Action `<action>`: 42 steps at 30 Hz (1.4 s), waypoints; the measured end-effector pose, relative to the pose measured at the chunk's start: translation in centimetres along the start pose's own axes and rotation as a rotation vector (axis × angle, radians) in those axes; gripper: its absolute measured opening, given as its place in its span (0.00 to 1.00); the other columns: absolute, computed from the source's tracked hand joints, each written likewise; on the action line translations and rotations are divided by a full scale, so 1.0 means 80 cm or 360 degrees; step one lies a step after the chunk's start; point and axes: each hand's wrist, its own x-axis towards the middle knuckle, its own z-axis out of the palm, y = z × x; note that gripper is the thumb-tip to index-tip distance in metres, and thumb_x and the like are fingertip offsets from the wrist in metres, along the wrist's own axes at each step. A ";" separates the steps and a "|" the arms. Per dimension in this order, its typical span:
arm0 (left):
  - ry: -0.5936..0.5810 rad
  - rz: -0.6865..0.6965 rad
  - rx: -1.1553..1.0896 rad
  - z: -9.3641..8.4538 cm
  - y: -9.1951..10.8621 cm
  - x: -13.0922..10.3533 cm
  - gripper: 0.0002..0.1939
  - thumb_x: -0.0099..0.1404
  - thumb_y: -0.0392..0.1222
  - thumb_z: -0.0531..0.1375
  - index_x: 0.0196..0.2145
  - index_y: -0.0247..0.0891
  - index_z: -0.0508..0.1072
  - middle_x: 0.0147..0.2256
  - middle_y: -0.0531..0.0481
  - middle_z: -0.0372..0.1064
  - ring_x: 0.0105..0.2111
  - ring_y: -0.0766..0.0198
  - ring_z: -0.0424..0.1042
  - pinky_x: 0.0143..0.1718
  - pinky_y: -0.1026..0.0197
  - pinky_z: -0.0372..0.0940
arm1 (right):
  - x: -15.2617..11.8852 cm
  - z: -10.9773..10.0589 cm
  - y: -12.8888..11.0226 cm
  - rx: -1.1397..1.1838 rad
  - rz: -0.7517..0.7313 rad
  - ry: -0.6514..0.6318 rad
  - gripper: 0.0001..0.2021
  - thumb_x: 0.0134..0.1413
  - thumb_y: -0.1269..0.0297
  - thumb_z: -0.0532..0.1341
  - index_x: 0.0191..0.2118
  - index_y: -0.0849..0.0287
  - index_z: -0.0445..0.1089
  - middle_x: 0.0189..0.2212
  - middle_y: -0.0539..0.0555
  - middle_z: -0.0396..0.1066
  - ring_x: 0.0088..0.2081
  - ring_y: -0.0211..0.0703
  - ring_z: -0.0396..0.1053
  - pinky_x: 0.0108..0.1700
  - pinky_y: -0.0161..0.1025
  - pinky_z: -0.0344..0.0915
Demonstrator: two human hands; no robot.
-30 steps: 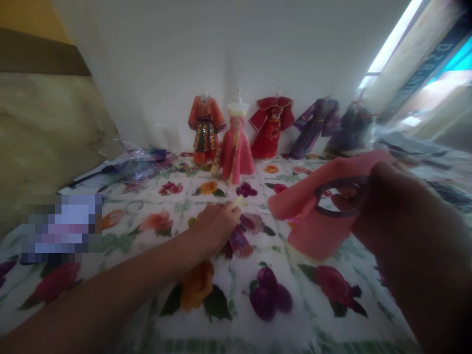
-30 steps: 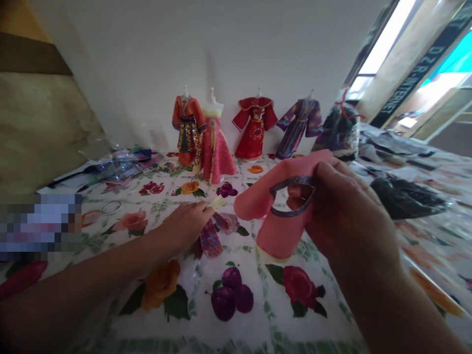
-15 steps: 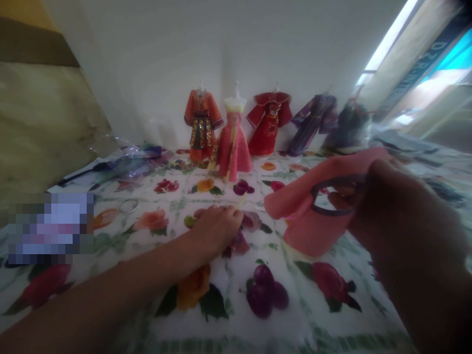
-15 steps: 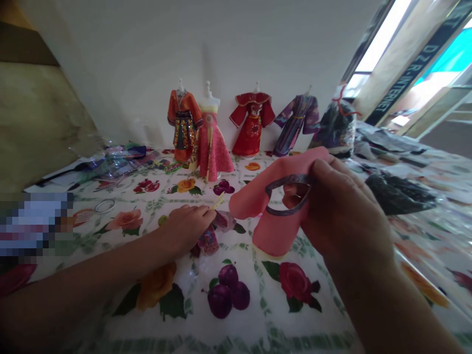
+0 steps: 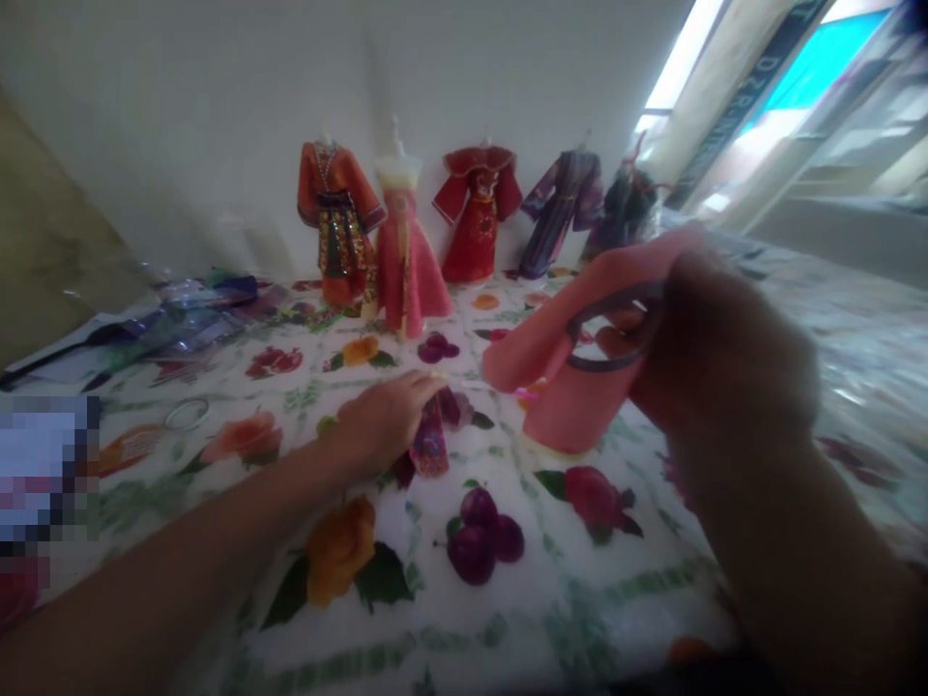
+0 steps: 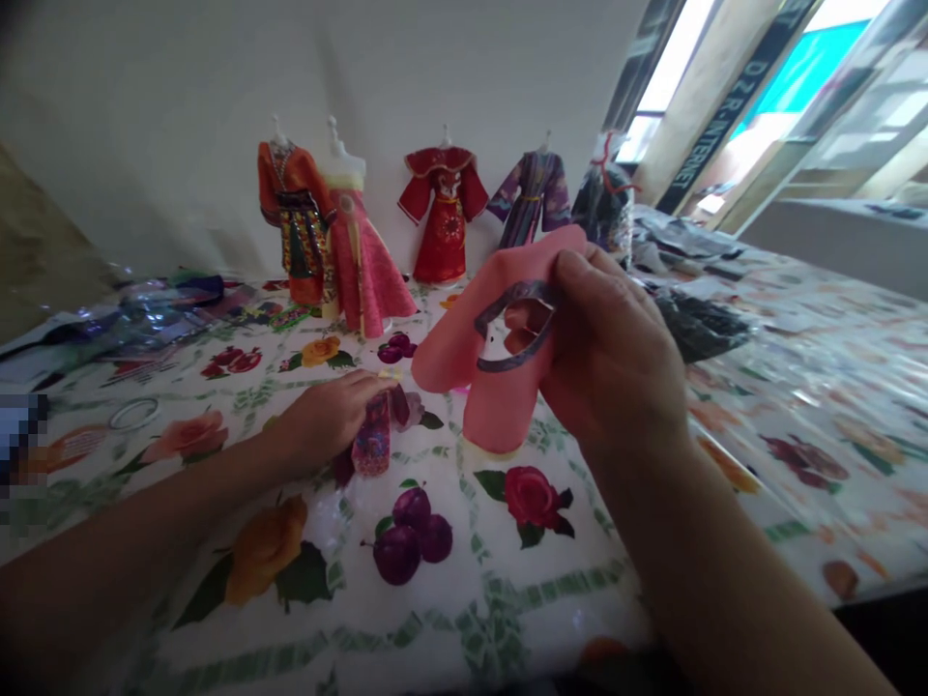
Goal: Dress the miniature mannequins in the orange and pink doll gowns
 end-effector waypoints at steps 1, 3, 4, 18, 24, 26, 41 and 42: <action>-0.0004 0.0046 -0.0011 -0.001 0.001 0.001 0.30 0.62 0.27 0.47 0.60 0.40 0.63 0.60 0.44 0.65 0.58 0.54 0.66 0.57 0.50 0.63 | 0.000 0.000 -0.001 0.0049 0.0019 0.0017 0.13 0.62 0.68 0.54 0.30 0.57 0.73 0.25 0.51 0.65 0.23 0.34 0.63 0.24 0.31 0.64; -0.0011 0.0086 -0.0051 -0.005 0.003 0.001 0.30 0.62 0.28 0.47 0.60 0.40 0.64 0.60 0.45 0.65 0.57 0.54 0.66 0.58 0.50 0.63 | 0.000 0.000 -0.002 0.0195 0.0072 0.0052 0.12 0.61 0.69 0.55 0.29 0.58 0.73 0.25 0.51 0.65 0.23 0.34 0.63 0.23 0.31 0.63; -0.0008 0.0077 -0.0084 -0.007 0.005 0.001 0.29 0.62 0.28 0.47 0.60 0.41 0.64 0.60 0.45 0.64 0.57 0.54 0.67 0.58 0.50 0.63 | 0.001 0.000 -0.003 0.0217 0.0071 0.0043 0.12 0.61 0.69 0.55 0.28 0.58 0.73 0.24 0.51 0.66 0.23 0.34 0.63 0.23 0.31 0.63; -0.0081 0.0069 -0.0286 -0.055 0.037 0.008 0.31 0.58 0.31 0.51 0.60 0.40 0.65 0.58 0.46 0.68 0.55 0.54 0.69 0.55 0.54 0.64 | 0.002 -0.012 -0.023 0.0443 -0.0039 -0.0053 0.13 0.63 0.69 0.54 0.29 0.60 0.71 0.23 0.48 0.67 0.22 0.32 0.65 0.23 0.28 0.63; -0.0071 0.0229 -0.0288 -0.067 0.040 0.029 0.31 0.59 0.32 0.52 0.60 0.44 0.66 0.57 0.48 0.69 0.54 0.53 0.69 0.55 0.54 0.64 | -0.001 -0.011 -0.028 0.0436 -0.0015 -0.0064 0.16 0.65 0.70 0.53 0.25 0.58 0.67 0.23 0.48 0.65 0.23 0.31 0.64 0.25 0.28 0.65; -0.0069 0.0200 -0.0309 -0.060 0.036 0.043 0.30 0.59 0.31 0.52 0.59 0.43 0.67 0.56 0.46 0.70 0.53 0.54 0.70 0.54 0.53 0.65 | -0.001 -0.014 -0.025 0.0457 -0.0047 -0.0113 0.15 0.64 0.70 0.54 0.25 0.58 0.67 0.24 0.49 0.66 0.23 0.32 0.65 0.25 0.29 0.65; 0.0243 0.0303 -0.0012 -0.042 0.033 0.064 0.15 0.65 0.37 0.50 0.44 0.34 0.74 0.48 0.42 0.71 0.50 0.54 0.68 0.55 0.52 0.61 | -0.012 -0.003 -0.014 0.0476 0.0029 -0.0280 0.15 0.66 0.72 0.51 0.27 0.59 0.68 0.26 0.47 0.67 0.24 0.30 0.68 0.28 0.27 0.70; 0.0284 0.0235 -0.0133 -0.045 0.038 0.060 0.15 0.67 0.38 0.49 0.44 0.34 0.74 0.45 0.44 0.72 0.46 0.56 0.70 0.51 0.53 0.63 | -0.014 -0.002 -0.014 0.0449 0.0046 -0.0288 0.15 0.66 0.72 0.51 0.28 0.59 0.68 0.26 0.47 0.67 0.24 0.31 0.68 0.28 0.28 0.70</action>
